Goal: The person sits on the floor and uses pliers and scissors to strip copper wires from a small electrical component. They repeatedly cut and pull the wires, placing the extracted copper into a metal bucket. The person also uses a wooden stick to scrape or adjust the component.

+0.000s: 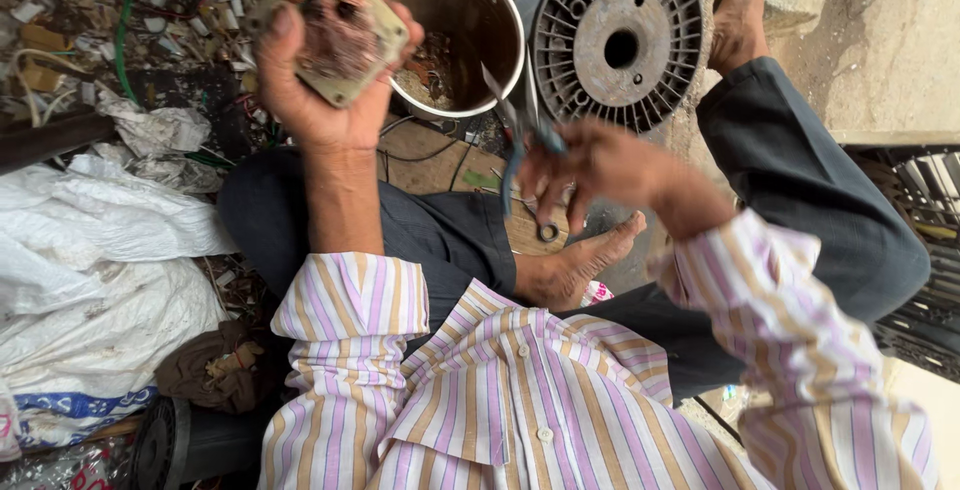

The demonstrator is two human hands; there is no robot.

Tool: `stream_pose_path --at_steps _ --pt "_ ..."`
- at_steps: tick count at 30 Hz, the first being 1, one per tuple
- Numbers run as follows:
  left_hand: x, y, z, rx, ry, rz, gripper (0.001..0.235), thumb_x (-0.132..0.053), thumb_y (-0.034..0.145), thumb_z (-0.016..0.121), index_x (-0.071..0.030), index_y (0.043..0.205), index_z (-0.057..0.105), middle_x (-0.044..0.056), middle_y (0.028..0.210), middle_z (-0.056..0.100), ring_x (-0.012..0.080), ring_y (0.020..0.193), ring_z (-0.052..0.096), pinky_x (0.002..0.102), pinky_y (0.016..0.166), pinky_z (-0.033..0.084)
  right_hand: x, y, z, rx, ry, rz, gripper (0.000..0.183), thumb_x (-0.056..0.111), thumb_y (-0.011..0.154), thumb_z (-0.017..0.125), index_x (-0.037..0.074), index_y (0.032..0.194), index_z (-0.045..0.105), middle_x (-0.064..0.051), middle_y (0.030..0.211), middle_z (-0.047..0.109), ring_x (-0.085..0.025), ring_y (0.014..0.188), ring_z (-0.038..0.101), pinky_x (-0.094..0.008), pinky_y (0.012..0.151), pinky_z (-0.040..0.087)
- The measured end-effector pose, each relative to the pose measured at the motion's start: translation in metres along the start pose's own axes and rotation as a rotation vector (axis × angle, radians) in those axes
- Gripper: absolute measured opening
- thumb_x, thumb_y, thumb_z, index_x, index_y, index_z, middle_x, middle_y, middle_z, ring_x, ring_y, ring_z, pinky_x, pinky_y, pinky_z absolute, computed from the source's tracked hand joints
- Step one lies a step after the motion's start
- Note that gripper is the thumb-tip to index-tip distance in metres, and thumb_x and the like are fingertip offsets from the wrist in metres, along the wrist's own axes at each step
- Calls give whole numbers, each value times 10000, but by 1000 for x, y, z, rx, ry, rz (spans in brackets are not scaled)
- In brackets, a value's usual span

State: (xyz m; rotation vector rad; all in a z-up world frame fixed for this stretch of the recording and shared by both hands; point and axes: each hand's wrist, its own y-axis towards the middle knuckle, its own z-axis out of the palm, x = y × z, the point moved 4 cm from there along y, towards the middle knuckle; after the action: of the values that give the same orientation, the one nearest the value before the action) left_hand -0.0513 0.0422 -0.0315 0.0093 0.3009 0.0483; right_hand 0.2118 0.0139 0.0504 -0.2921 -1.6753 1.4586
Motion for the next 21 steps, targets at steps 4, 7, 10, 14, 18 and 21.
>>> stream_pose_path --at_steps 4,7,10,14,18,21 --pt "13 4 16 185 -3 -56 819 -673 985 552 -1 1455 536 189 1150 704 298 989 734 474 858 637 -88 23 18 1 -266 210 187 91 993 555 3 1133 639 -141 970 715 -246 874 725 -366 673 656" --pt "25 3 27 256 -8 -87 902 -753 953 498 18 1420 536 189 1144 708 266 1004 733 486 848 646 -145 61 30 -84 -698 152 229 165 953 594 33 1118 681 -158 1020 731 -325 925 710 -420 773 592" --pt "32 1 33 286 63 -89 922 -768 952 488 26 1417 526 179 1157 705 246 1015 733 470 861 641 -161 75 43 -199 -1025 -105 267 223 888 669 50 1089 698 -185 1030 722 -377 991 701 -458 870 570" --pt "31 2 30 235 171 -51 924 -763 947 512 17 1441 498 161 1223 688 239 1065 732 435 906 647 -103 46 44 -509 -1063 -350 506 303 772 791 8 1165 673 -226 1013 685 -412 873 685 -485 776 565" --pt "36 1 23 214 355 16 898 -744 965 555 -3 1469 517 146 1260 666 219 1107 715 409 945 637 -7 -11 42 -752 -618 -934 293 194 1002 737 11 1218 659 -128 1043 679 -206 840 650 -338 704 554" --pt "35 2 21 183 612 143 870 -738 962 590 -37 1474 544 108 1385 622 177 1255 656 383 1105 587 46 -18 43 -889 -460 -937 199 196 1040 719 27 1144 720 -92 1001 635 -117 779 606 -267 649 507"
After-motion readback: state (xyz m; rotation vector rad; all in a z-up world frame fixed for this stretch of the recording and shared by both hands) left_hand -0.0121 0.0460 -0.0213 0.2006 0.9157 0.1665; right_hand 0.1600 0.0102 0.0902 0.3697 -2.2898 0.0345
